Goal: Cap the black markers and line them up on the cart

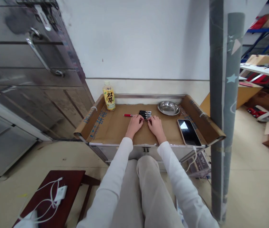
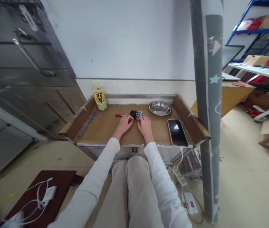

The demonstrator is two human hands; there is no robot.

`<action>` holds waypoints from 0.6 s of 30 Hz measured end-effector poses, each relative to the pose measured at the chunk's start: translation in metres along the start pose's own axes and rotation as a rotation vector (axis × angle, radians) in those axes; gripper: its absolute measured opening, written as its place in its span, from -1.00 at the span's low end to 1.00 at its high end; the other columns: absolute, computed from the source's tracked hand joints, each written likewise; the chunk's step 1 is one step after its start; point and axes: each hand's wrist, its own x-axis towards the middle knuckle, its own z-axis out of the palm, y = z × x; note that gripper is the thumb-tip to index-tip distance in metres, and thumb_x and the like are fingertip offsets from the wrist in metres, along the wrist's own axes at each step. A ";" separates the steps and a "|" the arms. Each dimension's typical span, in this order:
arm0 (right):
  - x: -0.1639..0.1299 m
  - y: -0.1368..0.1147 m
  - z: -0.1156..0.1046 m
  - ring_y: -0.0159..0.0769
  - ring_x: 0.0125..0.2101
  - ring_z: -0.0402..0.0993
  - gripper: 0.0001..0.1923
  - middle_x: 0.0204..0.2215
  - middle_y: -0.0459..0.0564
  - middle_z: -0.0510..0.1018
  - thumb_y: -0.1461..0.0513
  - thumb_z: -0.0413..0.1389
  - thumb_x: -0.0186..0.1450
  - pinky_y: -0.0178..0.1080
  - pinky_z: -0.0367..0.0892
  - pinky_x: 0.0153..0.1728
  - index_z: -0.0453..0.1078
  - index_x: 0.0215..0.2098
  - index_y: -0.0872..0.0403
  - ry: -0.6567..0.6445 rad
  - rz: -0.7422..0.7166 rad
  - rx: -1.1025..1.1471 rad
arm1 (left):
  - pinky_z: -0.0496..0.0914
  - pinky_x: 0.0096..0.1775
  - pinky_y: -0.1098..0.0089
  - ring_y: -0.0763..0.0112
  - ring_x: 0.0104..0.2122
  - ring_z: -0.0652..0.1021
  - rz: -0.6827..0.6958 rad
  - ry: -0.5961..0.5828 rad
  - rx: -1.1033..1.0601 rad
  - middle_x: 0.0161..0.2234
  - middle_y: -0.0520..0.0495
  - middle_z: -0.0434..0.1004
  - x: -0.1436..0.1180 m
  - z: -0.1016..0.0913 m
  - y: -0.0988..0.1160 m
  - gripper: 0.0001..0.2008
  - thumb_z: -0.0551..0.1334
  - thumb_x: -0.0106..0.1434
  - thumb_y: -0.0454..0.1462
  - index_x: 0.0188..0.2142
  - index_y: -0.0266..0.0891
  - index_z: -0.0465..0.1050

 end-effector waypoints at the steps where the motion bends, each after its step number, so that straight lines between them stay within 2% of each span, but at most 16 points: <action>1: 0.000 0.000 0.000 -0.13 -0.18 0.32 -0.78 -0.22 0.12 0.48 0.28 -0.05 0.39 -0.19 0.14 -0.19 0.43 -0.18 0.12 0.000 -0.008 0.004 | 0.32 0.01 0.22 0.24 -0.14 0.45 0.003 0.001 0.000 -0.22 -0.09 0.48 0.000 0.000 0.000 -0.89 0.15 0.27 -0.39 -0.26 -0.20 0.43; 14: 0.000 0.001 0.001 -0.13 -0.18 0.31 -0.78 -0.21 0.12 0.47 0.27 -0.05 0.41 -0.20 0.13 -0.18 0.44 -0.17 0.11 -0.031 0.001 -0.025 | 0.33 0.03 0.17 0.22 -0.12 0.46 0.032 -0.003 -0.053 -0.22 -0.10 0.50 0.001 0.003 -0.005 -0.86 0.17 0.25 -0.41 -0.27 -0.20 0.47; 18: 0.000 0.002 0.001 -0.14 -0.17 0.30 -0.79 -0.20 0.11 0.47 0.25 -0.04 0.40 -0.20 0.13 -0.18 0.44 -0.16 0.09 -0.035 -0.008 -0.003 | 0.37 0.00 0.21 0.27 -0.14 0.48 0.053 -0.017 -0.169 -0.23 -0.07 0.50 0.001 0.005 -0.007 -0.84 0.16 0.24 -0.43 -0.25 -0.19 0.45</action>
